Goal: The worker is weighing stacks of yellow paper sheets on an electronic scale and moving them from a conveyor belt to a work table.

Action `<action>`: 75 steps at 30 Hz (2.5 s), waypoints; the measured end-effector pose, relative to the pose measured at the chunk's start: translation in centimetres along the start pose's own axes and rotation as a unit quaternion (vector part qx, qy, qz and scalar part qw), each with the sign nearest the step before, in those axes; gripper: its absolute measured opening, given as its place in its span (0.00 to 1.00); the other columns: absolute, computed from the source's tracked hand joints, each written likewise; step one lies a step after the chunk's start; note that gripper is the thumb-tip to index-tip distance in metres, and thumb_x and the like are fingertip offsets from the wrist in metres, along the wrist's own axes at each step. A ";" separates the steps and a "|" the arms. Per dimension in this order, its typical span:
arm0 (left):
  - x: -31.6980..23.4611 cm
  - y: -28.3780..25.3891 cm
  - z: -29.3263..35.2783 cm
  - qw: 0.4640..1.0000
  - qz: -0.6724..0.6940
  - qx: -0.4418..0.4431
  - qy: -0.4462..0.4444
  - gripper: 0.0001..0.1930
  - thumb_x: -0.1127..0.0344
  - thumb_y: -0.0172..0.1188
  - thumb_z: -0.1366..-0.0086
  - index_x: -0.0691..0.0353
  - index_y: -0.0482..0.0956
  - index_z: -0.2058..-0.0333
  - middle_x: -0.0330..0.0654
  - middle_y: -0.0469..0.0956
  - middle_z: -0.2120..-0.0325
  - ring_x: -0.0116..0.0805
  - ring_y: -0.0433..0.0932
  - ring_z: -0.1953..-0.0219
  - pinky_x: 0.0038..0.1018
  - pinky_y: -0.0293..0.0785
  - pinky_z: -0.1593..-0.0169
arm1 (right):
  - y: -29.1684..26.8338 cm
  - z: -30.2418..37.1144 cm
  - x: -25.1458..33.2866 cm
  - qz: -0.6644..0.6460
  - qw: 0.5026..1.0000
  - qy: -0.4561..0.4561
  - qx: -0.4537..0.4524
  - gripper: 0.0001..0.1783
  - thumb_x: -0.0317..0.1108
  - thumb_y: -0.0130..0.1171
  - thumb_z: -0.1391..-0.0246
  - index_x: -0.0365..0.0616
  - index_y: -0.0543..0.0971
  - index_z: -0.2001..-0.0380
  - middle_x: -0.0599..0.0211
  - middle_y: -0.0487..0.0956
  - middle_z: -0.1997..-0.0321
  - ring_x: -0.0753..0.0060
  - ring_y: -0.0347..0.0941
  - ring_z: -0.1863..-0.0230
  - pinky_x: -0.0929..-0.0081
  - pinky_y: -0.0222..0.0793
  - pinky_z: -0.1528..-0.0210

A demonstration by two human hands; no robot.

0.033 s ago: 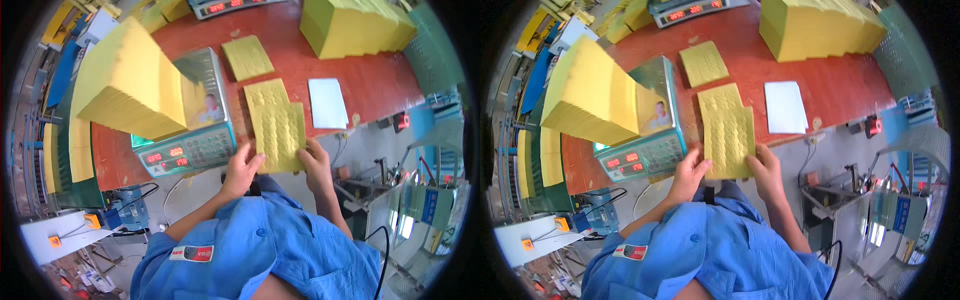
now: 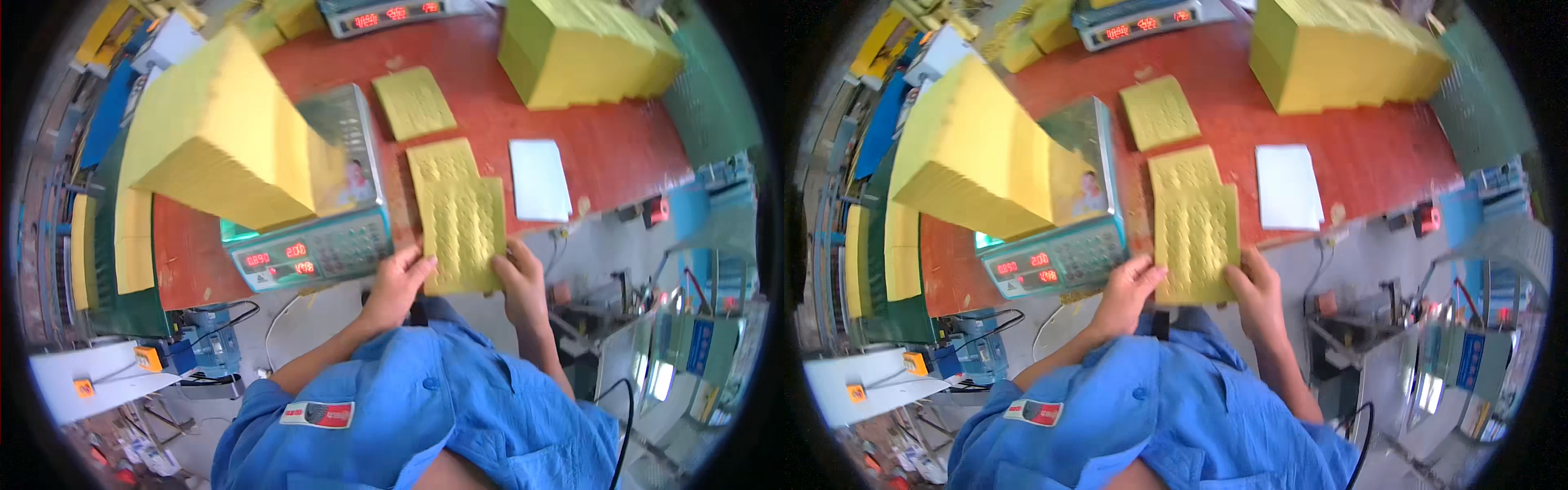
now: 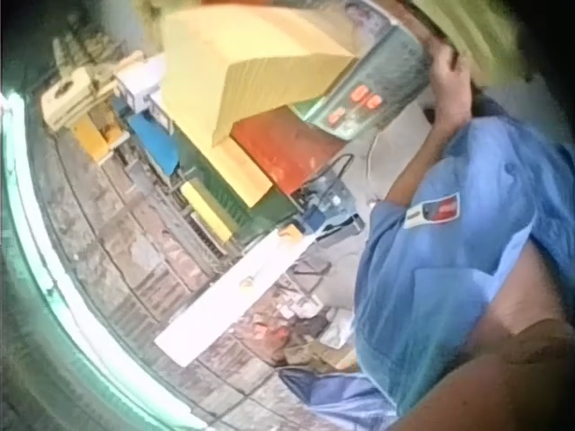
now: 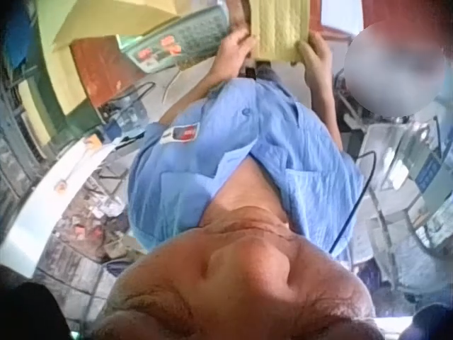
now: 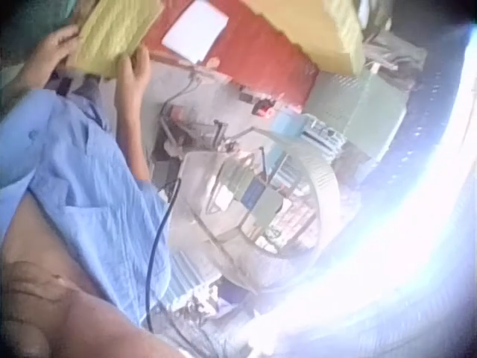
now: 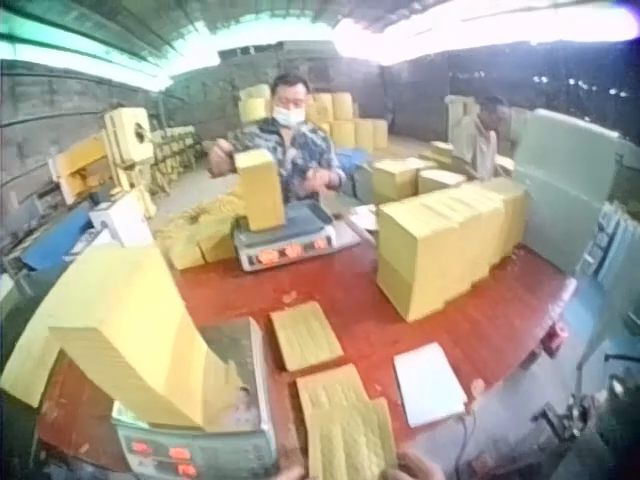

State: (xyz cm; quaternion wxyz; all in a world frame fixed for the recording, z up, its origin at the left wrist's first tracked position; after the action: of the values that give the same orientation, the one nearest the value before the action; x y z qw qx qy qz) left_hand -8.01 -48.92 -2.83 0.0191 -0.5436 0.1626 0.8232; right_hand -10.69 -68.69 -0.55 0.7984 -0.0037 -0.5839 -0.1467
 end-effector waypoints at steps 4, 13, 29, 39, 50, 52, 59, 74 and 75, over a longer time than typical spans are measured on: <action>-4.1 -2.9 2.9 0.995 -0.100 -0.007 0.017 0.10 0.65 0.52 0.29 0.65 0.77 0.66 0.31 0.75 0.74 0.18 0.71 0.69 0.20 0.69 0.63 | 3.7 4.1 3.9 0.041 0.997 -0.064 0.004 0.13 0.25 0.50 0.45 0.30 0.74 0.57 0.61 0.76 0.67 0.72 0.74 0.73 0.74 0.72 0.74; -21.1 -12.7 12.2 0.938 -0.172 -0.060 0.296 0.13 0.62 0.56 0.30 0.63 0.75 0.72 0.28 0.67 0.81 0.15 0.63 0.78 0.20 0.61 0.74 | 17.3 5.1 13.3 0.187 0.925 -0.320 0.087 0.07 0.23 0.55 0.47 0.36 0.69 0.77 0.76 0.67 0.79 0.84 0.60 0.77 0.81 0.56 0.75; -31.2 -23.2 0.9 0.952 -0.216 -0.050 0.210 0.12 0.61 0.56 0.34 0.58 0.75 0.76 0.35 0.75 0.82 0.22 0.71 0.82 0.22 0.64 0.79 | 29.3 -7.6 19.4 0.171 0.916 -0.343 0.116 0.21 0.25 0.63 0.49 0.31 0.75 0.51 0.73 0.76 0.77 0.85 0.67 0.75 0.81 0.63 0.72; -30.7 -22.6 1.4 0.938 -0.245 -0.052 0.242 0.15 0.59 0.56 0.33 0.54 0.71 0.79 0.30 0.71 0.84 0.18 0.68 0.82 0.19 0.60 0.81 | 28.7 -6.8 18.2 0.239 0.868 -0.433 0.037 0.16 0.27 0.64 0.51 0.39 0.79 0.56 0.74 0.75 0.79 0.85 0.67 0.76 0.80 0.65 0.70; -28.6 -22.8 0.0 0.742 -0.451 -0.215 0.448 0.19 0.58 0.55 0.32 0.66 0.69 0.78 0.51 0.64 0.86 0.40 0.66 0.84 0.38 0.62 0.77 | 28.5 -7.7 17.2 0.243 0.857 -0.455 0.005 0.13 0.27 0.62 0.48 0.40 0.80 0.57 0.74 0.74 0.79 0.85 0.66 0.76 0.79 0.64 0.71; -28.5 -22.3 0.7 0.705 -0.458 -0.256 0.477 0.20 0.57 0.53 0.31 0.66 0.69 0.78 0.54 0.65 0.85 0.45 0.65 0.83 0.38 0.61 0.76 | 28.6 -7.9 17.0 0.188 0.864 -0.466 0.020 0.11 0.27 0.59 0.44 0.39 0.80 0.58 0.75 0.74 0.77 0.86 0.66 0.76 0.81 0.64 0.71; -25.3 -23.9 5.1 0.825 -0.249 -0.260 0.436 0.19 0.54 0.50 0.27 0.60 0.73 0.75 0.30 0.69 0.82 0.18 0.66 0.80 0.17 0.62 0.76 | 27.0 -4.1 15.1 0.031 0.911 -0.405 0.071 0.11 0.30 0.54 0.37 0.35 0.80 0.56 0.76 0.74 0.74 0.86 0.67 0.73 0.85 0.65 0.69; -17.6 -27.9 12.6 0.891 -0.197 -0.285 0.294 0.18 0.57 0.51 0.28 0.58 0.72 0.77 0.31 0.69 0.81 0.16 0.66 0.80 0.15 0.62 0.77 | 24.8 0.0 7.5 0.044 0.936 -0.332 0.108 0.11 0.27 0.52 0.38 0.38 0.80 0.55 0.74 0.75 0.75 0.85 0.70 0.73 0.84 0.69 0.67; -17.5 -27.5 12.7 0.893 -0.197 -0.275 0.297 0.17 0.57 0.51 0.28 0.58 0.73 0.76 0.31 0.69 0.81 0.16 0.66 0.79 0.15 0.62 0.77 | 24.9 0.2 7.3 0.044 0.936 -0.332 0.109 0.11 0.27 0.52 0.38 0.38 0.80 0.55 0.74 0.75 0.75 0.85 0.70 0.73 0.84 0.69 0.67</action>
State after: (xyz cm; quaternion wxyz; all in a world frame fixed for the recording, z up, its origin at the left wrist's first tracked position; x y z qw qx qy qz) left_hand -6.48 -16.68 10.67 -0.0187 -0.7669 -0.1831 0.6148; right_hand -2.93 -46.50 10.49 0.5604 0.0088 -0.8273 -0.0375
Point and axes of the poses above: each hand's wrist, its own z-axis away from the middle knuckle, its own y-axis out of the palm, x = y × z, the point moved 2 cm from there along -z, towards the middle knuckle
